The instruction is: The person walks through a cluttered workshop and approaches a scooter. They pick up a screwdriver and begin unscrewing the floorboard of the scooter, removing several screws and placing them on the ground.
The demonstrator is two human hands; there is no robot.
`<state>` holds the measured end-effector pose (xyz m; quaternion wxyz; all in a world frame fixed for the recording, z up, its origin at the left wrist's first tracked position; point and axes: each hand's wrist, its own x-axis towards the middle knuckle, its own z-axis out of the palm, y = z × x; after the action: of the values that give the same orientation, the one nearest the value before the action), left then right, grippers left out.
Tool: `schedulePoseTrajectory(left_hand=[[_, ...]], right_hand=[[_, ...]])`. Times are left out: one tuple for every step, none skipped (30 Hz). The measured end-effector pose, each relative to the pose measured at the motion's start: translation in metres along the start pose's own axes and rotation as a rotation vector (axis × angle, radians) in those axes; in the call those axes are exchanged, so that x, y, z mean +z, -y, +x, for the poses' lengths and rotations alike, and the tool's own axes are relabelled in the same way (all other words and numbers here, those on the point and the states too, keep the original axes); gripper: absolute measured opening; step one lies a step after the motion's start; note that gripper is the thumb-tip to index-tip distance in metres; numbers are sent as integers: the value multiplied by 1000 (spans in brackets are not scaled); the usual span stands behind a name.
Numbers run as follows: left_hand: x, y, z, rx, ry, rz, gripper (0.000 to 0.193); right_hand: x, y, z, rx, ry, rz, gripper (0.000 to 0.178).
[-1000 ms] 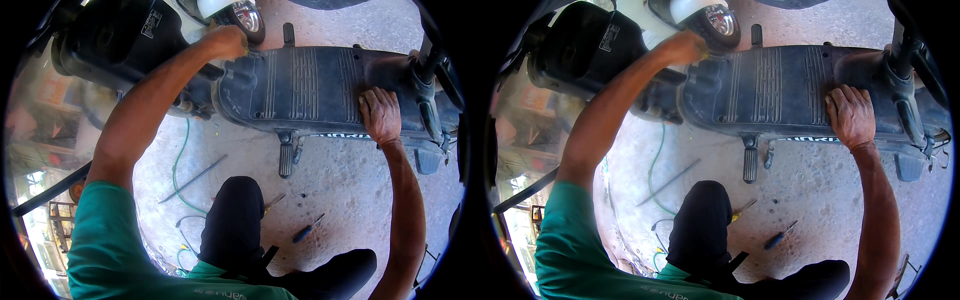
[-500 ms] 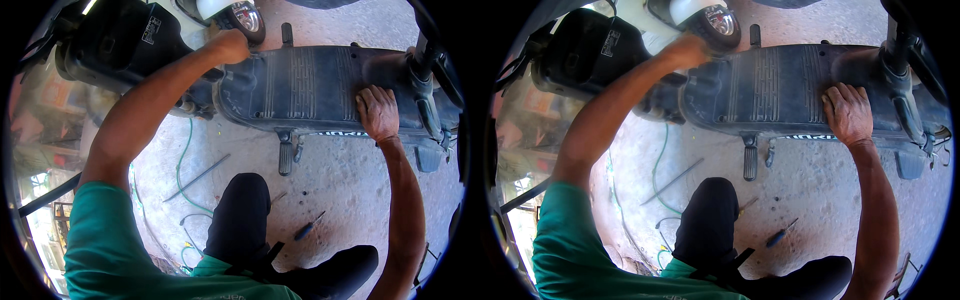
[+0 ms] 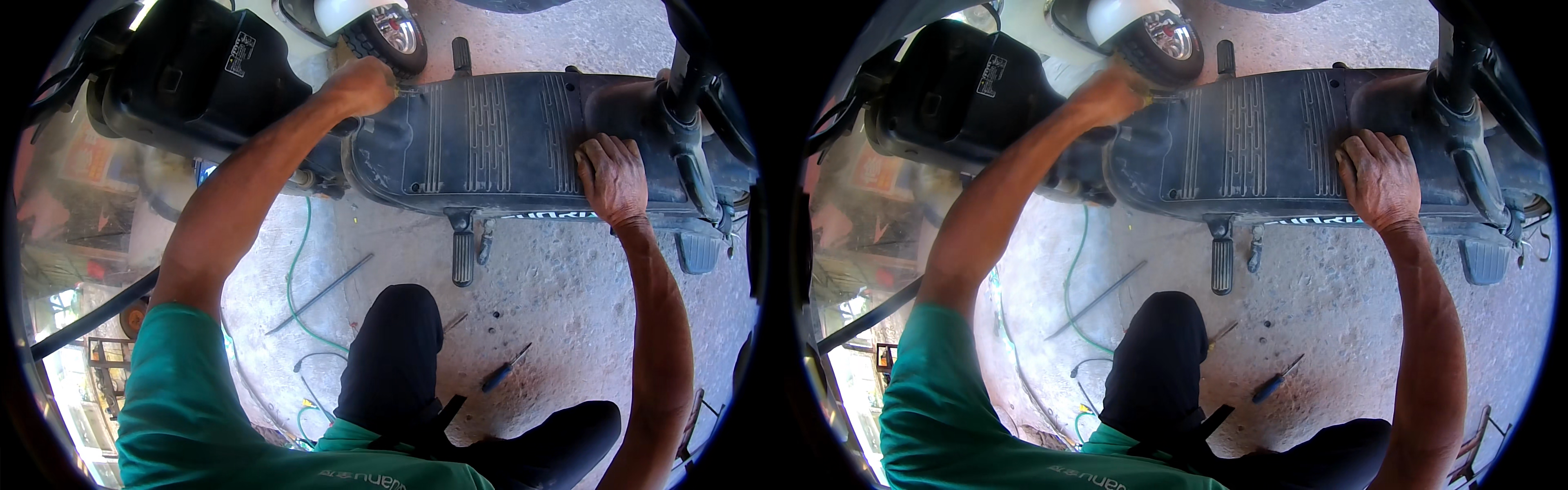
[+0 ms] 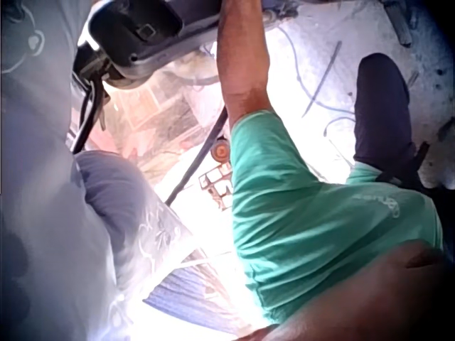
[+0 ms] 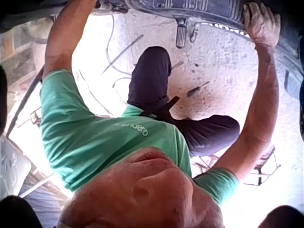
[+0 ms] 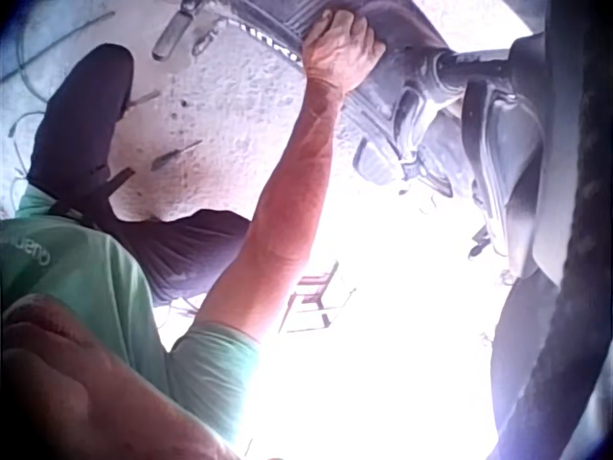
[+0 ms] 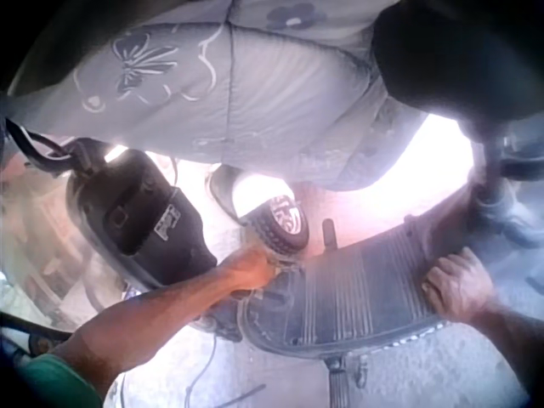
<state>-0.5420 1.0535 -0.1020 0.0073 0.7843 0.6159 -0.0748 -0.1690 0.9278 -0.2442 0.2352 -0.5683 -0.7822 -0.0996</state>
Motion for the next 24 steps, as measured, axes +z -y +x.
schedulePoseTrajectory(left_hand=[[-2, -2, 1, 4, 18, 8, 30], [-4, -4, 2, 8, 37, 16, 29], [-5, -5, 6, 31, 44, 44, 28], [-9, -7, 11, 53, 54, 74, 27], [-12, -9, 14, 75, 64, 103, 27], [-16, -9, 18, 81, 103, 101, 26], [-26, -14, 19, 87, 143, 101, 24], [-30, -16, 21, 92, 184, 102, 23], [-29, -14, 21, 137, 133, 153, 22], [-25, -13, 20, 185, 86, 195, 21], [-19, -12, 18, 231, 39, 238, 19], [-15, -13, 19, 206, 45, 267, 19], [-15, -20, 18, 181, 53, 292, 19], [-13, -26, 14, 154, 61, 316, 19], [3, -32, 1, 87, -19, 275, 20], [28, -46, -14, 41, -103, 226, 21], [41, -49, -31, -22, -188, 200, 22], [39, -42, -38, -88, -133, 26, 25], [44, -44, -45, -124, -176, -28, 24], [52, -48, -54, -165, -219, -80, 23], [62, -50, -61, -204, -262, -134, 22], [86, -46, -69, -223, -362, -182, 22], [113, -42, -76, -239, -460, -233, 23], [129, -43, -75, -245, -563, -286, 23]], right_hand=[[0, 0, 0, 5, 4, -1, 19], [-1, -1, 0, 5, 11, -1, 19], [-1, -2, 0, 4, 19, -1, 19], [-1, -2, 0, 4, 28, 3, 18], [0, -2, 0, 3, 17, 10, 18], [0, -3, -1, 1, 7, 17, 17], [1, -3, -2, 1, -5, 27, 17], [1, -3, -3, 0, -4, 32, 17], [2, -1, -4, -2, -3, 39, 16], [3, -1, -5, -4, 6, 41, 16], [1, -1, -4, 3, 22, 33, 16], [-2, -1, -3, 9, 37, 26, 16], [-5, -1, -4, 13, 57, 17, 16], [-2, -2, -6, -5, 31, -7, 17], [2, -4, -6, -8, 38, -7, 18], [0, -8, -9, 5, 48, -25, 19], [2, -7, -11, 12, 42, -20, 20], [5, -6, -13, -2, 26, -45, 22], [7, -8, -13, 6, 8, -45, 21], [10, -8, -12, 9, -9, -40, 20], [11, -8, -11, 13, -25, -36, 19], [11, -3, -9, 13, -1, -31, 20], [9, 1, -8, 15, 27, -31, 20], [7, 2, -6, 25, 49, -39, 21]])
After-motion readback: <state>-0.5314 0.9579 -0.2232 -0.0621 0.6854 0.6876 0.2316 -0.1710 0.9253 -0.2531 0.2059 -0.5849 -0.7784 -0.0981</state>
